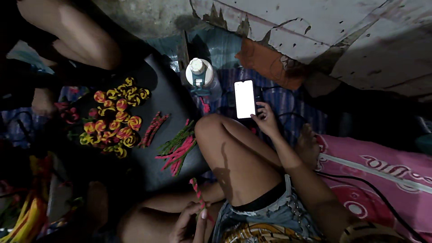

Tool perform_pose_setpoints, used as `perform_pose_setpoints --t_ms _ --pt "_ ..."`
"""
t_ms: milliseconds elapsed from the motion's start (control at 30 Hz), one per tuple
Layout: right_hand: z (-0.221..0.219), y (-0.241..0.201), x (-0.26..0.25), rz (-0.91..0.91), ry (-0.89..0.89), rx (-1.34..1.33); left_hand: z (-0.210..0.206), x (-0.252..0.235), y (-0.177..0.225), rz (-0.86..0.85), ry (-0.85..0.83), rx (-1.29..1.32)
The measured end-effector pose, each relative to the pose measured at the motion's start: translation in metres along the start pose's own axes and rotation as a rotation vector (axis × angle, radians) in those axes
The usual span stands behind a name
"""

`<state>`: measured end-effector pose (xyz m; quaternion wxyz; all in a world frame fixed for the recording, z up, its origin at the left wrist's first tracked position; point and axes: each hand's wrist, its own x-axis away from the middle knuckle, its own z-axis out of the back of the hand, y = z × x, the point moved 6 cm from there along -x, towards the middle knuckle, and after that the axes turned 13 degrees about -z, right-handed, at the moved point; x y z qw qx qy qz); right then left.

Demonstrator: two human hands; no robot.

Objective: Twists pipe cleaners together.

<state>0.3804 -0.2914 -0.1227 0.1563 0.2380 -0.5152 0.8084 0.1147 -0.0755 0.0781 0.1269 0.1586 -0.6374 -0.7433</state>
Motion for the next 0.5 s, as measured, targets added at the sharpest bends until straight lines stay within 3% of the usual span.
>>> perform_pose_setpoints --t_ms 500 --pt "-0.0007 0.0013 -0.0001 0.020 -0.010 0.002 0.0001 0.0020 -0.0015 -0.002 0.002 -0.002"
